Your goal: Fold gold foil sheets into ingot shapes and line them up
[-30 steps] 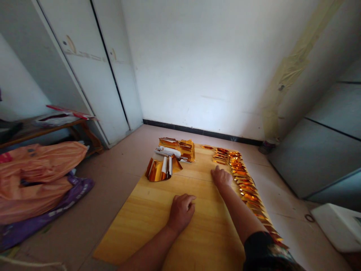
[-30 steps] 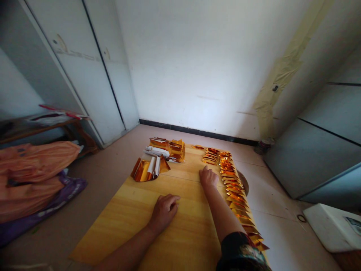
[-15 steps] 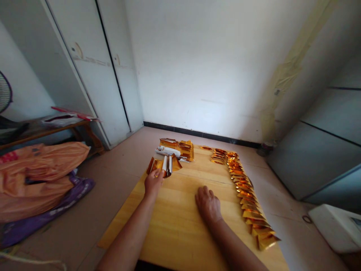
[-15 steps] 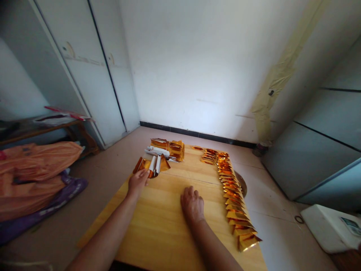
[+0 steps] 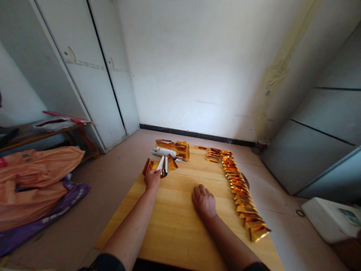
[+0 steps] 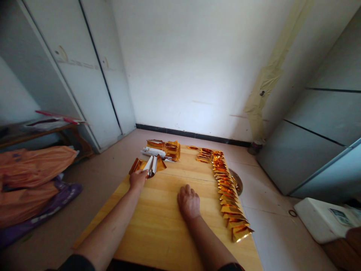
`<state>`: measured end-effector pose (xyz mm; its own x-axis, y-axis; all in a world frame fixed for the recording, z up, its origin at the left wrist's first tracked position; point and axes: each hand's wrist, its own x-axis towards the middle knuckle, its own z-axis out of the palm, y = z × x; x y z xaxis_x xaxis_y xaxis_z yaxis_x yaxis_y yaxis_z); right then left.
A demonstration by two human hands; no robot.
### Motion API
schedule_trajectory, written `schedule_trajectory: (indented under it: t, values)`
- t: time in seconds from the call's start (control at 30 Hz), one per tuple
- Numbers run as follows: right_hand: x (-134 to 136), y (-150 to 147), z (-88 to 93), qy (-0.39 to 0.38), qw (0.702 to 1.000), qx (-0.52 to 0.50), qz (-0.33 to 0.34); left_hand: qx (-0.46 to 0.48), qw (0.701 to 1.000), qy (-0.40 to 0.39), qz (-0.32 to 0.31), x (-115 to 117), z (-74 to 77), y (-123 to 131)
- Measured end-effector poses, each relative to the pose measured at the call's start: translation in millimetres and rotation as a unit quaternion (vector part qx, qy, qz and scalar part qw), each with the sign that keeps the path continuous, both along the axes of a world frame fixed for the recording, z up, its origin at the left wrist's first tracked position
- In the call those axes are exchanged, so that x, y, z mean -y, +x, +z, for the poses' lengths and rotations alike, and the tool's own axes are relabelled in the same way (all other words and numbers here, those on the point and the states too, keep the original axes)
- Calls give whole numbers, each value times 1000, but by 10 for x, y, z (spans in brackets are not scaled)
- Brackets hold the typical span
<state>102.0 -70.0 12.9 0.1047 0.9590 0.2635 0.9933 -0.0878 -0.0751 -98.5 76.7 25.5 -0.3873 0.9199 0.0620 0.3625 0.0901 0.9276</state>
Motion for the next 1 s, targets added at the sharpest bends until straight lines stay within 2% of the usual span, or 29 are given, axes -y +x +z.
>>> schedule_trajectory:
  t: [0.13,0.17,0.23,0.27,0.33,0.4,0.47,0.53,0.6,0.7,0.8,0.9,1.0]
  values:
    - [0,-5,-1,2,1000,-5,1,-36,999,10,-1,73,65,-23]
    - [0,-8,-1,3,1000,-7,2,-52,998,27,1,116,106,-16]
    - [-2,-10,-4,4,1000,-15,0,-126,985,116,-10,242,192,26]
    - [-4,-4,-9,4,1000,-23,0,-150,975,161,-37,326,227,60]
    - [-13,33,-29,10,998,-62,13,-161,948,242,-129,518,259,151]
    - [-27,108,-65,33,989,-140,29,-170,904,308,-243,717,224,256]
    - [-39,211,-113,72,966,-246,23,-192,865,329,-326,890,135,351]
    - [-37,317,-161,95,930,-355,8,-224,850,311,-361,1023,23,424]
    - [-12,401,-198,92,890,-445,18,-249,850,276,-373,1119,-75,473]
    - [59,467,-220,90,847,-524,34,-276,852,223,-386,1210,-158,519]
    - [126,487,-197,97,806,-584,10,-280,853,175,-404,1268,-172,555]
    - [165,490,-150,101,755,-648,-15,-207,877,134,-413,1316,-161,611]
    - [180,452,-120,119,701,-701,-54,-27,925,63,-373,1358,-134,717]
